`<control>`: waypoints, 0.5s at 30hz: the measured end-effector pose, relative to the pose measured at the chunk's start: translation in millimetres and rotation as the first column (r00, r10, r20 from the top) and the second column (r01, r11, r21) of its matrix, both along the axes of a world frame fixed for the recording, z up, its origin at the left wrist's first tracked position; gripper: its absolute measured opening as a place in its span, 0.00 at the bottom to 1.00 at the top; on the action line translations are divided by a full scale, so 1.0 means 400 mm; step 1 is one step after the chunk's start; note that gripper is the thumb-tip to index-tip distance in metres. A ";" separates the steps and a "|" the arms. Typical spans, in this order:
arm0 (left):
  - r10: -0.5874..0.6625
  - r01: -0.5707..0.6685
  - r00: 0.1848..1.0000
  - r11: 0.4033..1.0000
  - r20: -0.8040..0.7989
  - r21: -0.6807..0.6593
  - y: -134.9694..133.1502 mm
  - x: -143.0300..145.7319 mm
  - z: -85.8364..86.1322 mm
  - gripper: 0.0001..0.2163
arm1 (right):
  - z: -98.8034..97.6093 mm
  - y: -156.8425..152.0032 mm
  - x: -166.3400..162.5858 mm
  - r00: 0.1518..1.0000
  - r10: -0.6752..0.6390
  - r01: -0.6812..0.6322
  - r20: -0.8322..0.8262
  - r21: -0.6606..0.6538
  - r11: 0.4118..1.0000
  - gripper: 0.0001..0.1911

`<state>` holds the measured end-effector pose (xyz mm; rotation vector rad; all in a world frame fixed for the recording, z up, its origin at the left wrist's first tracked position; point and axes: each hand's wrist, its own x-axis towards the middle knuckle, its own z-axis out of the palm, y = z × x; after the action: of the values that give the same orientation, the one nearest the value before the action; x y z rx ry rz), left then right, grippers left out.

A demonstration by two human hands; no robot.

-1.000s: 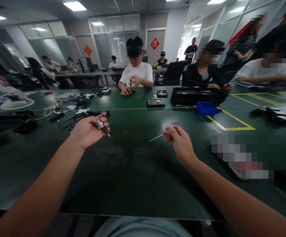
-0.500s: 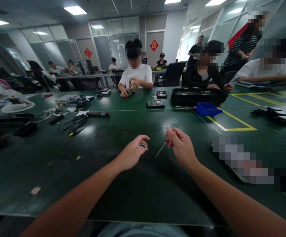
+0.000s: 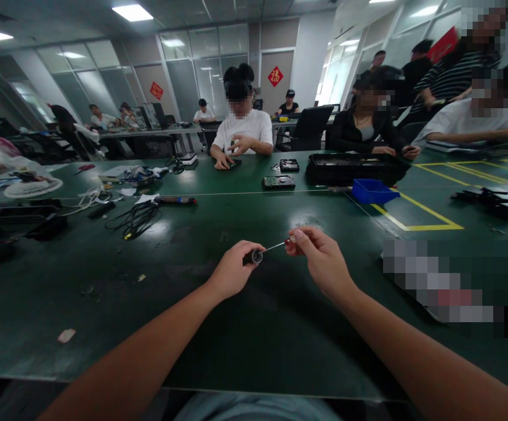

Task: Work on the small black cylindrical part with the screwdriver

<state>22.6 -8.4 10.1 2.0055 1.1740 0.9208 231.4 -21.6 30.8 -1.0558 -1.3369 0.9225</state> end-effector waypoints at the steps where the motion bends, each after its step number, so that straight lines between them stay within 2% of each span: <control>1: -0.006 0.005 1.000 1.000 0.009 0.005 0.000 0.000 -0.002 0.15 | 0.000 0.000 -0.002 1.000 0.013 -0.013 0.015 0.000 1.000 0.15; 5: 0.003 -0.004 0.999 1.000 0.036 0.017 0.001 0.001 -0.012 0.19 | -0.003 0.003 -0.005 0.998 0.005 -0.005 0.056 0.010 1.000 0.15; 15: 0.023 -0.024 0.998 1.000 0.060 0.017 0.006 -0.011 -0.013 0.19 | -0.005 0.005 -0.002 0.998 -0.040 0.038 0.053 0.033 0.999 0.13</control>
<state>18.2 -6.0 4.9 1.9681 1.1627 0.9997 230.6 -19.7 28.9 -1.0856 -1.3666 0.8466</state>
